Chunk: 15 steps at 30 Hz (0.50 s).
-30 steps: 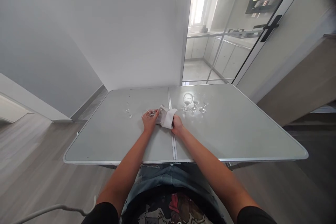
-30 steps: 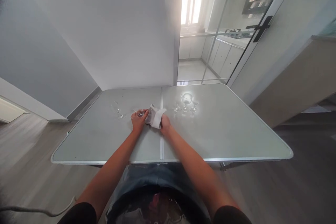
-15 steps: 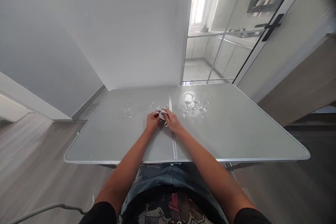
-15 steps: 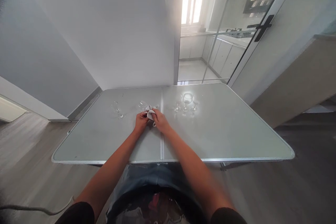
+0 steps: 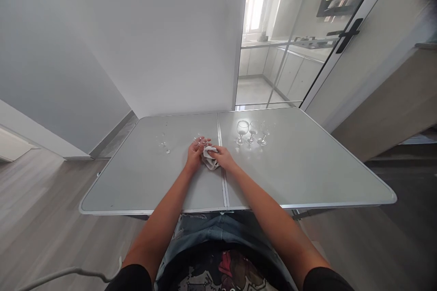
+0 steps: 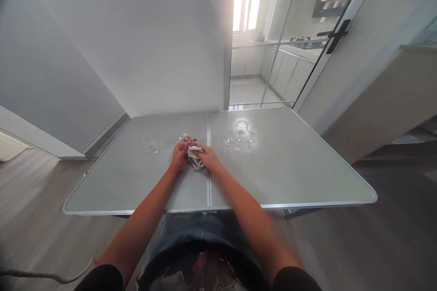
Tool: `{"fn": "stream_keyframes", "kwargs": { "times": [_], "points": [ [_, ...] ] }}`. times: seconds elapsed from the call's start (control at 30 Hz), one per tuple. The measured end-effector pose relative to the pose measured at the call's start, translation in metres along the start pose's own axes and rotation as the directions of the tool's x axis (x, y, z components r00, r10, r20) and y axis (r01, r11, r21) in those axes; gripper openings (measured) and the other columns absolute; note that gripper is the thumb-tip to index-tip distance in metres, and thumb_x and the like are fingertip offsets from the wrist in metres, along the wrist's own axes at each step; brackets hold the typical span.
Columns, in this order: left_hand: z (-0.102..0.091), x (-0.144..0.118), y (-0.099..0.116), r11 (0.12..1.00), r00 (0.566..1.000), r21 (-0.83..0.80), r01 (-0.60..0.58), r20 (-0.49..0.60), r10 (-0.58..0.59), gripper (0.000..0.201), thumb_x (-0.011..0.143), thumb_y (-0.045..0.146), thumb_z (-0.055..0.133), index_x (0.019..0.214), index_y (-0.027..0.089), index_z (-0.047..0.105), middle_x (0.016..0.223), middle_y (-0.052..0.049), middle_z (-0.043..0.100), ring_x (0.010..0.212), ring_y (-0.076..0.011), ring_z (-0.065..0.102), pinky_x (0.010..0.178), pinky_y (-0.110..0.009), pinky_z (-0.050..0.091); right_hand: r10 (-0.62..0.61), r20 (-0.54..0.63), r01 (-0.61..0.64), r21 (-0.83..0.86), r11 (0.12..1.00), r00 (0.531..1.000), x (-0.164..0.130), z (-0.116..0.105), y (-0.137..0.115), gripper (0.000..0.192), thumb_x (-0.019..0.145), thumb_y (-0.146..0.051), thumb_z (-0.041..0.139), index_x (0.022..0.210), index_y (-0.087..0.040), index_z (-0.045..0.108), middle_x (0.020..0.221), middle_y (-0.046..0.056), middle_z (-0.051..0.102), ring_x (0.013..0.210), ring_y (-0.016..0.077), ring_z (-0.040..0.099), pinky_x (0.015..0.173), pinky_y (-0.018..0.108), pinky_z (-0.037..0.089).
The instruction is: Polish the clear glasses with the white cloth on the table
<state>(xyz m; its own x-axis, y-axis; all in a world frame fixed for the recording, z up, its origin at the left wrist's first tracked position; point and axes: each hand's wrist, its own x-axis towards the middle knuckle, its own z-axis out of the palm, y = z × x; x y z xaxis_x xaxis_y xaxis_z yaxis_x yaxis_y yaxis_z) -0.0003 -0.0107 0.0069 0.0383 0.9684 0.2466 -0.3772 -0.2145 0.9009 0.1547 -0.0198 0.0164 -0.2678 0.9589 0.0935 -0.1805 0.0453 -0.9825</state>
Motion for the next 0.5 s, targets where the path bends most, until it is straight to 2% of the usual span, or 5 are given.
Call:
{"fn": "stream_keyframes", "kwargs": {
  "times": [0.1,0.2,0.33,0.43,0.5],
  "points": [
    [0.0027,-0.0024,0.0026,0.998,1.000,-0.068,0.006,0.002,-0.006,0.063,0.072,0.054,0.082,0.120,0.020,0.060,0.121,-0.014,0.069,0.097,-0.0225,0.070,0.090,-0.037,0.054,0.189,0.112,-0.213,0.263,0.941,0.976,-0.0003,-0.0004,0.0005,0.028,0.077,-0.044,0.074,0.082,-0.017,0.068,0.070,0.003,0.068,0.066,0.0178,0.061,0.064,0.030,0.047],
    [0.0048,-0.0039,0.0036,0.997,1.000,-0.071,-0.006,-0.004,0.006,0.063,0.073,0.055,0.081,0.121,0.020,0.060,0.123,-0.015,0.068,0.098,-0.0226,0.070,0.090,-0.037,0.054,0.239,0.173,-0.285,0.323,0.902,0.955,-0.0022,-0.0016,-0.0010,0.026,0.076,-0.040,0.074,0.085,-0.017,0.068,0.073,0.005,0.070,0.067,0.0191,0.063,0.064,0.031,0.049],
    [0.0058,-0.0029,0.0033,0.996,0.998,-0.068,-0.057,-0.027,0.056,0.058,0.077,0.054,0.078,0.121,0.021,0.059,0.127,-0.014,0.066,0.099,-0.0218,0.070,0.089,-0.036,0.054,0.031,-0.005,-0.031,0.018,0.999,0.999,-0.0058,0.0007,-0.0036,0.016,0.075,-0.033,0.073,0.085,-0.020,0.069,0.075,0.000,0.066,0.072,0.0175,0.058,0.067,0.028,0.046],
    [0.0060,-0.0022,0.0038,0.994,0.996,-0.058,-0.089,-0.023,0.088,0.058,0.078,0.053,0.078,0.121,0.021,0.058,0.127,-0.015,0.065,0.103,-0.0230,0.069,0.093,-0.037,0.053,-0.252,-0.100,0.216,-0.280,0.935,0.963,-0.0076,0.0034,-0.0042,0.008,0.076,-0.026,0.068,0.084,-0.023,0.068,0.086,0.001,0.065,0.083,0.0184,0.056,0.076,0.028,0.044],
    [0.0053,-0.0023,0.0047,0.996,0.997,-0.040,-0.076,-0.013,0.076,0.059,0.077,0.053,0.078,0.122,0.021,0.058,0.127,-0.015,0.065,0.105,-0.0239,0.069,0.094,-0.037,0.053,-0.275,-0.101,0.231,-0.321,0.919,0.956,-0.0075,0.0040,-0.0029,0.004,0.078,-0.027,0.068,0.079,-0.023,0.067,0.084,0.002,0.064,0.080,0.0178,0.055,0.075,0.028,0.043]
  ]
}}
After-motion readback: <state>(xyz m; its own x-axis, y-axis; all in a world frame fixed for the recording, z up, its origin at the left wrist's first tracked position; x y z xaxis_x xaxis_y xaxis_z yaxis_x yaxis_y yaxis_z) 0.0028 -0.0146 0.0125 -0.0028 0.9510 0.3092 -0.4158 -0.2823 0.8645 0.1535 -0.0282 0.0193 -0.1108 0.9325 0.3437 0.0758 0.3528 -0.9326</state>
